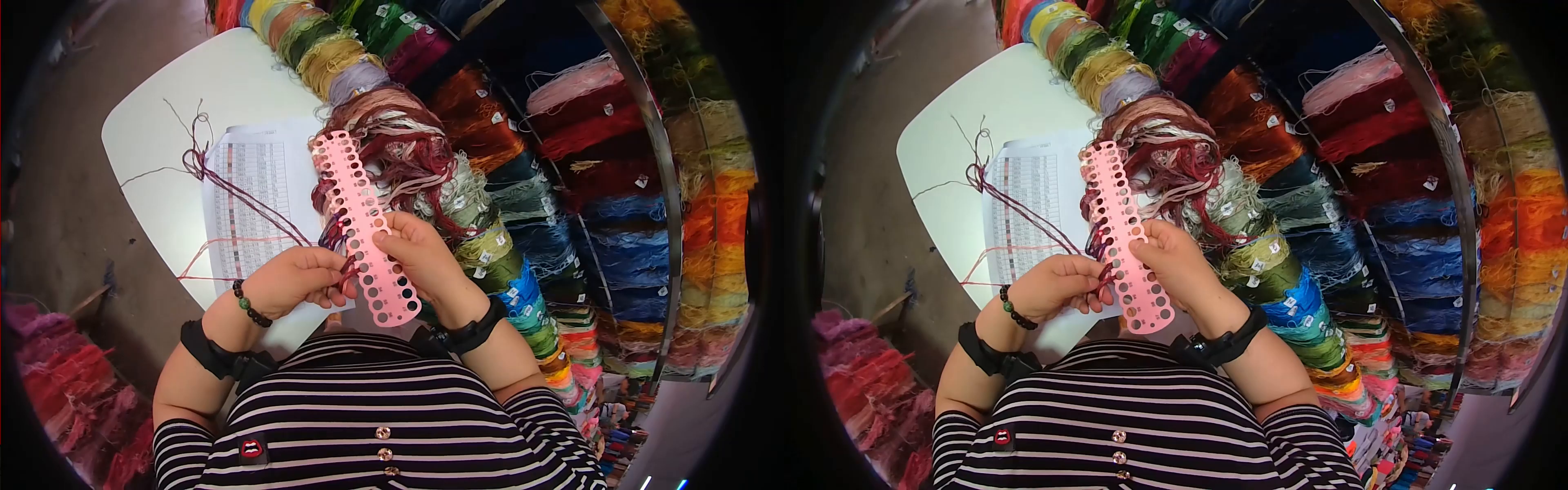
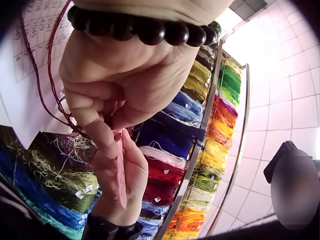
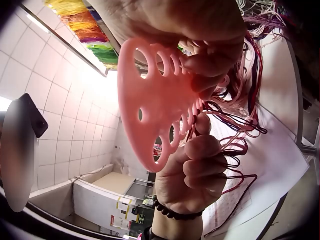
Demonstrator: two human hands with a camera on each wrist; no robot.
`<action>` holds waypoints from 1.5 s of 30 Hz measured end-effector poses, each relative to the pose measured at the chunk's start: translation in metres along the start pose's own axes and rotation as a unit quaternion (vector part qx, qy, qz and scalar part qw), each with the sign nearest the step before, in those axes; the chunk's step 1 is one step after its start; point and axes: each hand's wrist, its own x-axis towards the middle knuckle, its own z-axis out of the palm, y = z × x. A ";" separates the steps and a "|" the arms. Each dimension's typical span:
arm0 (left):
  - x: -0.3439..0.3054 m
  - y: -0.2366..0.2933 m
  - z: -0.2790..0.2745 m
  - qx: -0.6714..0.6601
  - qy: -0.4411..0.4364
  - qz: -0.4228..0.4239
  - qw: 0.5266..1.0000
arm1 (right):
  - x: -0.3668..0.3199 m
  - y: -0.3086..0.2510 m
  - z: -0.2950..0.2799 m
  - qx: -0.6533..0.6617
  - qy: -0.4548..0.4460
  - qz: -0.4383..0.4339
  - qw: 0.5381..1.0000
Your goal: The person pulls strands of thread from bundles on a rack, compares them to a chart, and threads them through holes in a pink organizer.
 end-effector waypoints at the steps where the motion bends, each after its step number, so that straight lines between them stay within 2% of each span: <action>1: -0.001 0.001 0.001 -0.009 0.003 -0.002 1.000 | 0.001 0.001 -0.001 0.000 0.000 -0.001 1.000; 11: -0.002 -0.001 0.004 -0.080 -0.002 0.000 0.997 | 0.005 0.007 -0.002 0.008 0.001 -0.019 1.000; 23: -0.004 -0.003 0.003 -0.096 0.005 -0.005 0.995 | 0.001 0.006 0.001 0.015 -0.020 -0.018 1.000; 32: -0.007 -0.006 0.004 -0.097 0.016 -0.010 0.995 | -0.006 -0.001 0.005 -0.031 0.002 0.000 1.000; 38: -0.007 -0.008 0.006 -0.083 0.029 -0.005 0.996 | -0.007 -0.001 0.007 -0.017 0.004 -0.005 1.000; 41: -0.008 -0.009 0.003 -0.050 0.043 -0.006 0.998 | -0.007 -0.002 0.006 -0.016 0.002 -0.005 1.000; 44: -0.011 0.000 0.013 0.174 0.113 -0.009 0.978 | -0.002 -0.001 -0.004 -0.059 0.017 -0.064 0.996; 45: -0.012 0.001 0.011 0.268 0.137 0.037 0.953 | -0.002 -0.007 -0.009 -0.061 0.025 -0.083 0.994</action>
